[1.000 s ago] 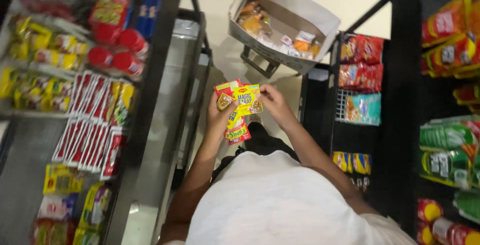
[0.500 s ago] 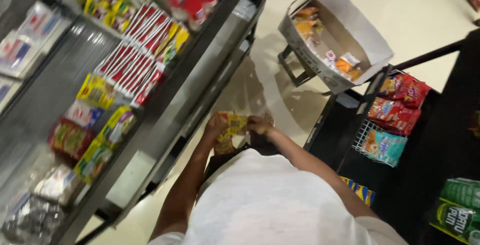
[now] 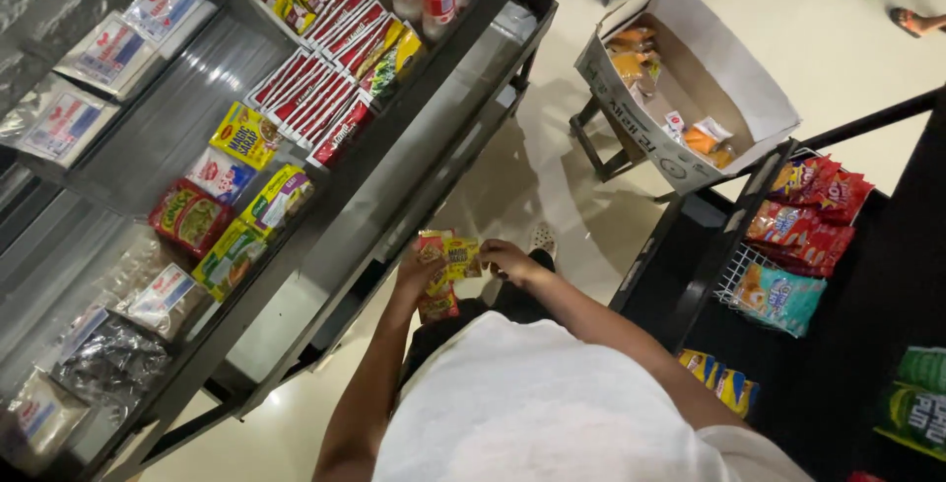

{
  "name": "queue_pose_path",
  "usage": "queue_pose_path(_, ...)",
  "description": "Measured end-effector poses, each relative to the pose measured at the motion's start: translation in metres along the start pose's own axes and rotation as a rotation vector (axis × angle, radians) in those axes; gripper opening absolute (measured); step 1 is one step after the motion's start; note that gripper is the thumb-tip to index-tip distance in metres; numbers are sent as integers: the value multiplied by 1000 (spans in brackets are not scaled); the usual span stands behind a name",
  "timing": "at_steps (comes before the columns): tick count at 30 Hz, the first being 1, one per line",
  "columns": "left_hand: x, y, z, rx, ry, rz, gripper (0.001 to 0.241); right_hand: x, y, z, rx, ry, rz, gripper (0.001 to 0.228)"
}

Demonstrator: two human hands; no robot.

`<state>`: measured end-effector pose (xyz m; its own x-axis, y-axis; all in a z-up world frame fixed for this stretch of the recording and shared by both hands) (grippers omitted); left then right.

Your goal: Stocking and organizing seasoning and sauce packets on grocery store shelves.

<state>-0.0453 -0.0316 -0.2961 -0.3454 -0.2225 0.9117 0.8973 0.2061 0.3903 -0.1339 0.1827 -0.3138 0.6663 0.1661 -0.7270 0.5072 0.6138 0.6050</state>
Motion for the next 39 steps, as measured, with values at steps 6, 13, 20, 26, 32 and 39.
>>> queue_pose_path(6, 29, 10, 1, 104, -312, 73, 58, -56, 50, 49, 59, 10, -94, 19)
queue_pose_path(13, 46, 16, -1, 83, -56, 120, 59, -79, 53, 67, 125, 35, -377, 29)
queue_pose_path(20, 119, 47, 6, 23, 163, 90, 57, -134, 83, 91, 169, 128, -491, 21)
queue_pose_path(26, 145, 55, 4, 114, 167, 20, 56, -151, 93, 99, 79, -140, -317, 22)
queue_pose_path(32, 141, 48, -4, 144, 49, 84, 53, -167, 106, 100, 66, -157, -309, 21)
queue_pose_path(39, 167, 39, 9, 12, 100, 134, 55, -204, 120, 90, -53, 70, -372, 21)
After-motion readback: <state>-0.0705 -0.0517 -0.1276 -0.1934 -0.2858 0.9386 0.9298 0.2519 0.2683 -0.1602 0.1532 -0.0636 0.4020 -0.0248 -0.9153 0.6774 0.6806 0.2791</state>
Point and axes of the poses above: each hand's wrist, its own y-axis away from the middle knuckle, its own z-axis out of the palm, x = y × z, the point moved 4 cm from there along -y, towards the middle knuckle, and after that the axes turned 7 degrees about -y, right-handed, at the moved point
